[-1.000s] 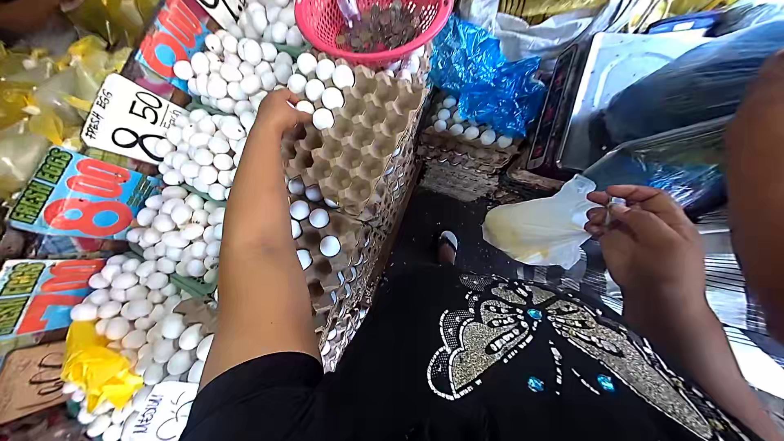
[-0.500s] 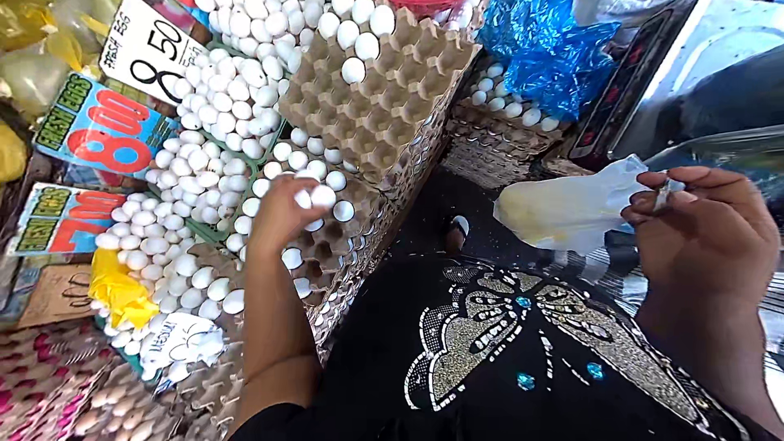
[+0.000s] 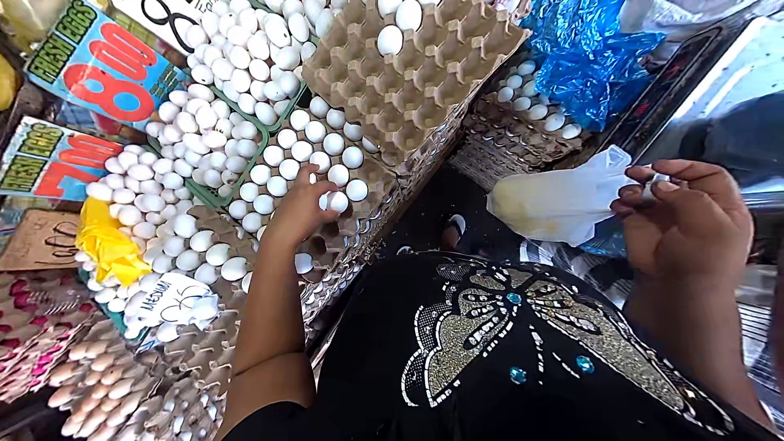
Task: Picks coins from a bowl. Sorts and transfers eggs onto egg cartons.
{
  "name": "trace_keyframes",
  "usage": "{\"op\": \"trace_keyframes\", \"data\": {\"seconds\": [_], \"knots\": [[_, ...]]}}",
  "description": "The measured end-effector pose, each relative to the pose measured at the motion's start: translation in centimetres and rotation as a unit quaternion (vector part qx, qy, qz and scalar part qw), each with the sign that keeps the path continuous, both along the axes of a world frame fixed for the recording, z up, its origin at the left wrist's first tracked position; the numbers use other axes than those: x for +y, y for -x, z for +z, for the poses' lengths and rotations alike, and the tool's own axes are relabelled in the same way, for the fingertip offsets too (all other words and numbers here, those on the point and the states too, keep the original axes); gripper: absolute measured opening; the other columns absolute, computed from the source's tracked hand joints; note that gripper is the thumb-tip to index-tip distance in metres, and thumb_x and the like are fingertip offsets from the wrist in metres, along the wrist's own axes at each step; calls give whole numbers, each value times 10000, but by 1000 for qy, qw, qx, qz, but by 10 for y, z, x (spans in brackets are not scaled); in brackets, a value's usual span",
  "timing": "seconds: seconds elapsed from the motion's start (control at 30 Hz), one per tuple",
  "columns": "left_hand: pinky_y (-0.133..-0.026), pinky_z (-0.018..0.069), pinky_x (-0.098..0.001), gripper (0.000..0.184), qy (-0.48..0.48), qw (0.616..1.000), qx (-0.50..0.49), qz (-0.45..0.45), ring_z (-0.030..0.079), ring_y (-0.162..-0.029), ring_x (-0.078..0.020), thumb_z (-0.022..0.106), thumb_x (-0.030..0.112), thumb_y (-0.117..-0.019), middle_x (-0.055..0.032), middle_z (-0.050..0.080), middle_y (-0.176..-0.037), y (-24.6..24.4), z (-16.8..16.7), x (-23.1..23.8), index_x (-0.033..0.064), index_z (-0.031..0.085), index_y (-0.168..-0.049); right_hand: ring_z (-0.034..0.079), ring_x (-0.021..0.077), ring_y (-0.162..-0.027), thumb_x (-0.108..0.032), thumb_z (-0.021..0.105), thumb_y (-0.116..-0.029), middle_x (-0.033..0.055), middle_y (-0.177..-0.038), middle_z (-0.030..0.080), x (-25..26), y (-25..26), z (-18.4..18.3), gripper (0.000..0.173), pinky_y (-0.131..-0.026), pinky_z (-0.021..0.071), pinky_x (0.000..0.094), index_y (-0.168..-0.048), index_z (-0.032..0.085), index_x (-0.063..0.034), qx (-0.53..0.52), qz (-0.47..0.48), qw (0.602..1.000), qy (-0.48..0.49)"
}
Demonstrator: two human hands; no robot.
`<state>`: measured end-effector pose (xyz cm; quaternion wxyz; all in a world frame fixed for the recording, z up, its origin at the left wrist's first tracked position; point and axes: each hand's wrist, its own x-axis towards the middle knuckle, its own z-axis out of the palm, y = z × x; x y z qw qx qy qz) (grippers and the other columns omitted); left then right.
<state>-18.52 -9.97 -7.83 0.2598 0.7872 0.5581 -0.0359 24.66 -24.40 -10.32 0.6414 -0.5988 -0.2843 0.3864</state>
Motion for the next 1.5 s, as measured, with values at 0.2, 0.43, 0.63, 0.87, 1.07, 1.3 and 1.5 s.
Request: {"op": "trace_keyframes", "data": {"seconds": [0.2,0.43,0.63,0.87,1.07,1.3,1.5], "knots": [[-909,548,-593,427,-73,996,-22,47,620,-1124,-422,853,183,-837,-260,555,-1340,1,-38,-32,62,726,-1226,656,22,-776,-56,369,-985,-84,-1049,689,1,3,-1,263,-691,557,189,-1139,541,-184,1,4,1000,3],[-1064,440,-585,334,-274,954,-78,95,558,-1204,-530,581,203,-1012,-371,591,-1244,26,-73,-44,-77,704,-1147,607,9,-750,-49,523,-908,-53,-1008,659,3,22,5,238,-688,544,216,-1136,577,-92,-86,-6,995,55],[-1062,419,-568,332,-299,951,-37,64,552,-1191,-552,565,191,-1021,-407,583,-1210,21,-63,-36,-93,693,-1135,590,100,-795,-119,540,-981,64,-1073,642,-8,19,3,253,-731,526,328,-1213,601,-37,-67,25,993,98],[-1132,364,-577,406,-331,931,-155,21,470,-1303,-560,575,232,-1011,-421,510,-1341,-64,-27,10,-128,664,-1176,616,89,-824,-122,538,-982,38,-1071,652,-25,25,-8,254,-745,547,317,-1217,615,-66,-52,43,994,84],[-1122,368,-632,405,-228,957,-179,7,452,-1351,-520,611,232,-1005,-349,507,-1415,-128,-5,114,-66,647,-1276,586,5,-745,-110,516,-940,-72,-951,655,-34,31,-19,218,-735,521,222,-1130,621,-125,-26,49,997,58],[-997,405,-775,576,-109,993,-54,-4,553,-1225,-574,721,289,-958,-364,571,-1333,-171,-15,210,13,534,-1427,620,49,-854,-90,550,-971,46,-1044,663,-37,44,-23,214,-811,546,280,-1134,626,26,-36,106,990,82],[-1040,343,-769,450,-157,984,-79,41,390,-1350,-630,476,174,-1032,-436,337,-1504,-187,12,201,23,525,-1453,559,28,-792,-107,538,-978,34,-987,634,-45,36,-31,218,-747,493,241,-1138,623,15,-19,127,986,102]]}}
